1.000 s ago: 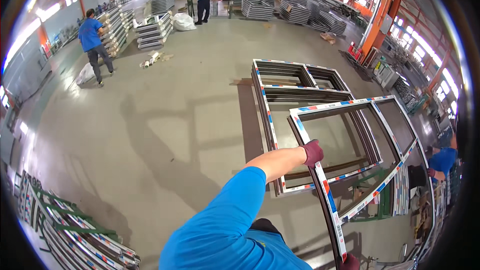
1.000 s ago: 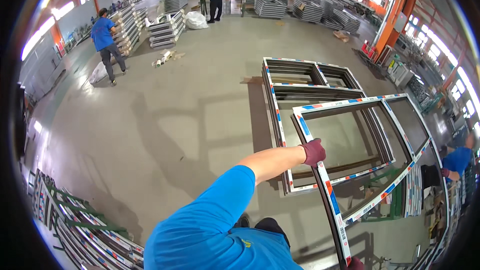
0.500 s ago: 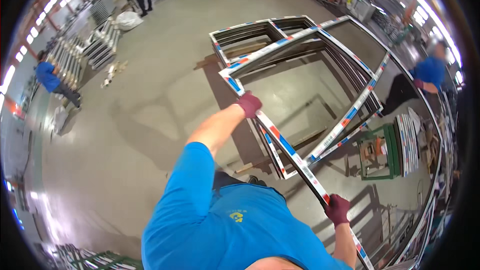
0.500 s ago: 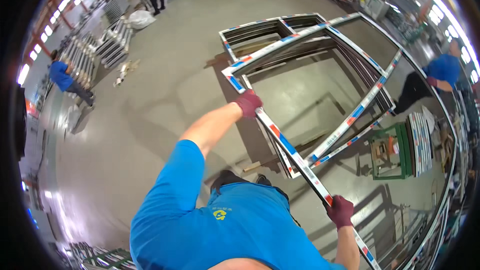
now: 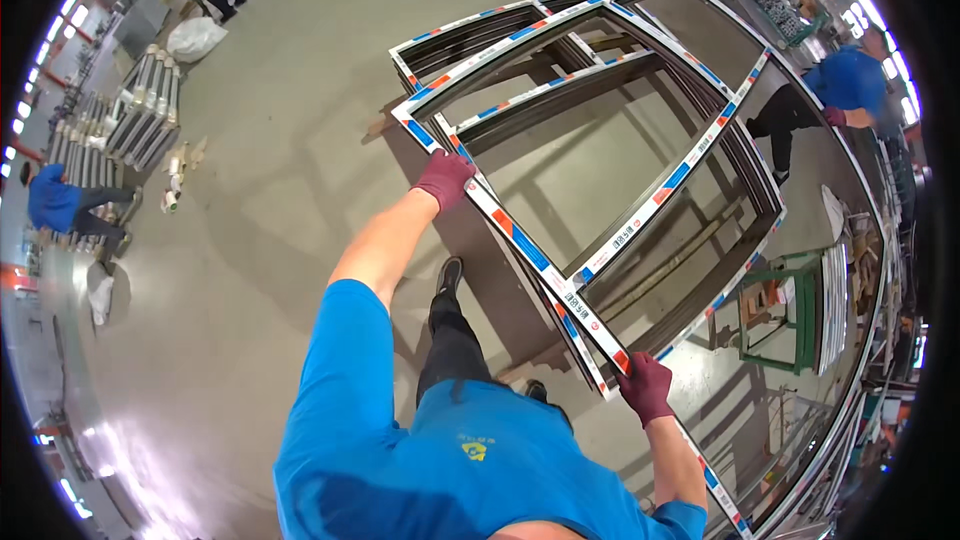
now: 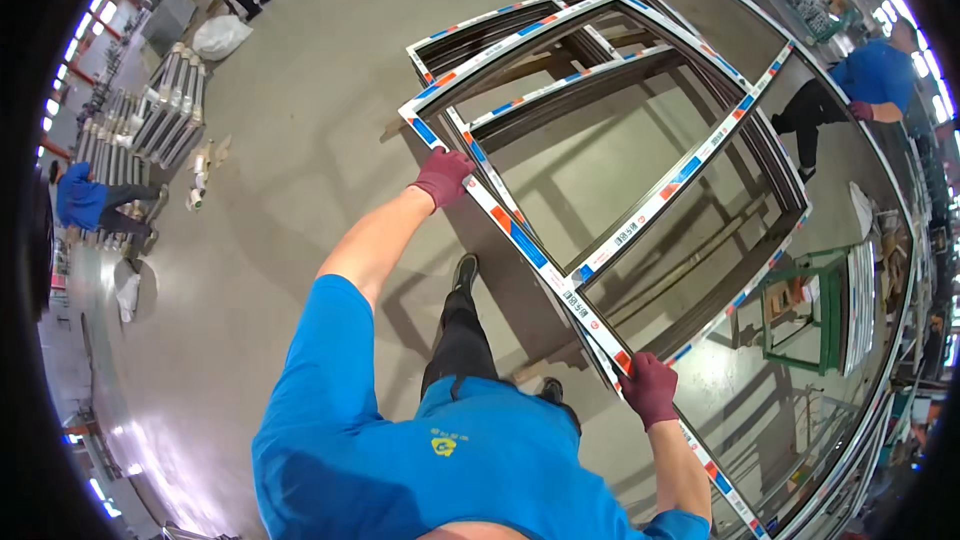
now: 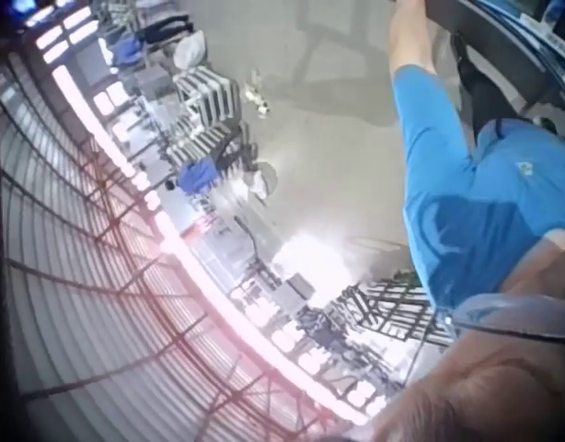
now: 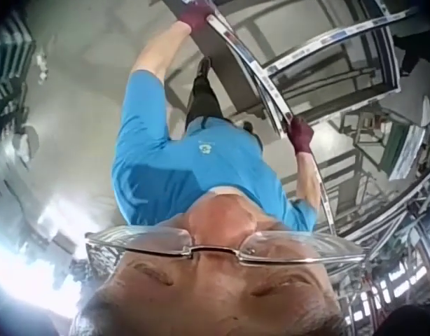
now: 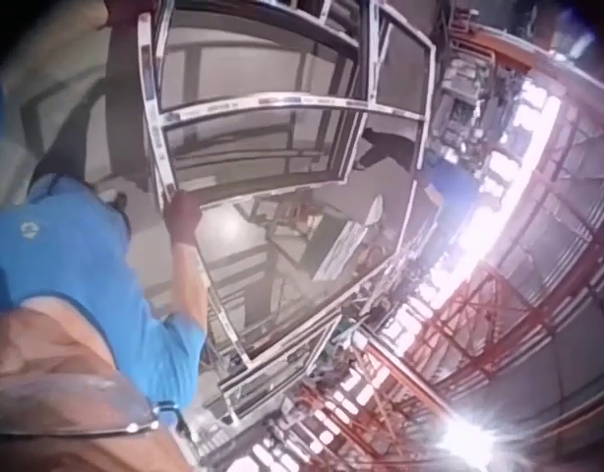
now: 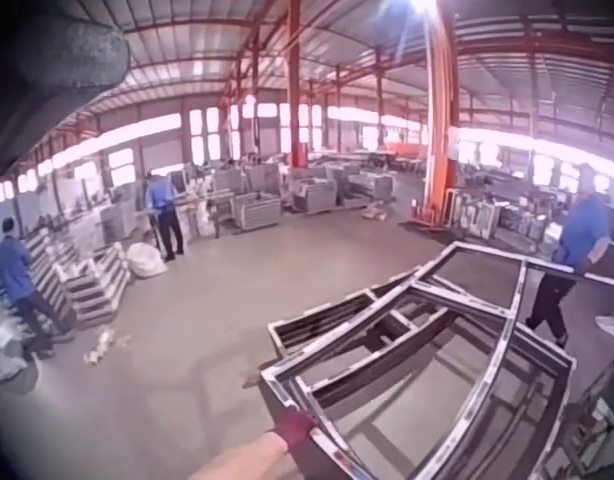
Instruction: Assembling metal window frames using manual and power tools on a factory floor.
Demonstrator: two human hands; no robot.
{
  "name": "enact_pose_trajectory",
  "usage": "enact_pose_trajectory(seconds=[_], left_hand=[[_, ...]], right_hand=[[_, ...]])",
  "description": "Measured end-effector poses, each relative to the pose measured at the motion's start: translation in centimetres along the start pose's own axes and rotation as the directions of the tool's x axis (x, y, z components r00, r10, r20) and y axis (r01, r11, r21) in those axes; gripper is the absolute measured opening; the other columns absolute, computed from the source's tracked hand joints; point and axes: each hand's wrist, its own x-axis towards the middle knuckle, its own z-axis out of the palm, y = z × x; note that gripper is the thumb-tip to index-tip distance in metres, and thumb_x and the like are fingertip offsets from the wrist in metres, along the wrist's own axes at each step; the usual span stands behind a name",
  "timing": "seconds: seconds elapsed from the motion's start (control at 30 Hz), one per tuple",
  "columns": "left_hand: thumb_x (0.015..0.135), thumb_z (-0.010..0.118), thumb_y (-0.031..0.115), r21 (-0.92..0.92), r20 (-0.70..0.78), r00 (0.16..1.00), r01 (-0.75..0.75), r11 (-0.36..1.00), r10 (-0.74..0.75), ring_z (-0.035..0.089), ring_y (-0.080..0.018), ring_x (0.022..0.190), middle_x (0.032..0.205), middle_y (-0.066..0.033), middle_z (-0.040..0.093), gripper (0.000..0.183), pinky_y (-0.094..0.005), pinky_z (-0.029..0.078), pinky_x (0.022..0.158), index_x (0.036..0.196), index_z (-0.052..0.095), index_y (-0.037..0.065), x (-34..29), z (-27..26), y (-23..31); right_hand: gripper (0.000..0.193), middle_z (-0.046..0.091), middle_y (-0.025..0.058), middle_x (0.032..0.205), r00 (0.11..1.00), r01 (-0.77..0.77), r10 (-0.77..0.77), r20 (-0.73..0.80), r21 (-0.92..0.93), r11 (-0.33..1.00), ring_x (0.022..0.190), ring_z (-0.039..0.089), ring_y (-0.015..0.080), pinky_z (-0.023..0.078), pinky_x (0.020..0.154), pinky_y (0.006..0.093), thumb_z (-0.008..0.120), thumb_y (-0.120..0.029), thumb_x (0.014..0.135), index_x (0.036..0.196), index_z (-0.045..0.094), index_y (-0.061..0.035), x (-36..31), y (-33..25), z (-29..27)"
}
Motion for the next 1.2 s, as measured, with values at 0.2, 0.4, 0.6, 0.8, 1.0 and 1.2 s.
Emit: enact_pose_trajectory(seconds=[0.2,0.4,0.6,0.8,1.0,1.2], left_hand=[[0.091,0.071,0.045,-0.634,-0.127,0.603,0.562,0.532,-0.788,0.051,-0.0370,0.141,0.146,-0.0229,0.057,0.069,-0.0482,0.035,0.121,0.142,0.055,0.002,9.7,8.3,-11.3],[0.100,0.057,0.063,-0.916,0.401,0.776,0.359,-0.182,-0.488,0.056,-0.0457,0.136,0.142,-0.0289,0.062,0.076,-0.0481,0.042,0.115,0.144,0.058,0.002,11.1,11.3,-3.8],[0.099,0.064,0.048,-0.783,0.615,0.706,0.599,-0.168,-0.350,0.058,-0.0426,0.134,0.142,-0.0258,0.063,0.065,-0.0470,0.046,0.111,0.147,0.054,0.005,-4.8,21.7,-3.4],[0.097,0.064,0.051,-0.402,0.804,0.354,0.916,0.001,-0.479,0.063,-0.0417,0.127,0.132,-0.0242,0.069,0.063,-0.0480,0.051,0.107,0.137,0.064,0.003,-27.0,27.2,-4.5],[0.093,0.062,0.058,-0.053,0.927,0.112,0.984,0.170,-0.358,0.069,-0.0409,0.118,0.126,-0.0234,0.072,0.063,-0.0475,0.053,0.106,0.121,0.075,0.003,-46.5,27.5,0.9],[0.097,0.059,0.055,-0.262,0.951,0.255,0.965,-0.021,-0.173,0.069,-0.0409,0.115,0.116,-0.0218,0.075,0.055,-0.0485,0.053,0.102,0.112,0.078,0.005,-42.7,25.0,2.5]], right_hand=[[0.035,0.069,0.0131,0.087,0.985,-0.107,0.107,0.138,-0.010,0.994,0.081,0.069,0.0399,0.052,0.070,0.0518,0.079,-0.041,0.087,0.094,0.065,-0.0092,20.2,-10.5,2.1],[0.037,0.071,0.0138,0.093,0.977,-0.149,0.155,0.149,-0.048,0.988,0.083,0.070,0.0414,0.053,0.073,0.0545,0.074,-0.046,0.091,0.094,0.065,-0.0105,40.5,-17.5,2.8],[0.034,0.074,0.0141,0.098,0.966,-0.125,0.120,0.228,0.010,0.992,0.095,0.071,0.0386,0.054,0.082,0.0518,0.071,-0.044,0.093,0.099,0.067,-0.0105,57.3,-26.0,9.6],[0.036,0.074,0.0136,0.097,0.973,-0.121,0.115,0.201,0.016,0.993,0.096,0.070,0.0375,0.054,0.083,0.0502,0.073,-0.045,0.091,0.098,0.066,-0.0103,64.1,-26.4,17.5],[0.033,0.073,0.0148,0.096,0.967,-0.181,0.160,0.199,0.089,0.980,0.096,0.070,0.0392,0.054,0.083,0.0510,0.072,-0.043,0.092,0.097,0.065,-0.0108,64.3,-26.0,22.2],[0.033,0.072,0.0141,0.094,0.968,-0.204,0.188,0.164,0.088,0.975,0.093,0.070,0.0394,0.053,0.081,0.0519,0.074,-0.043,0.091,0.095,0.064,-0.0109,63.4,-24.0,24.3]])
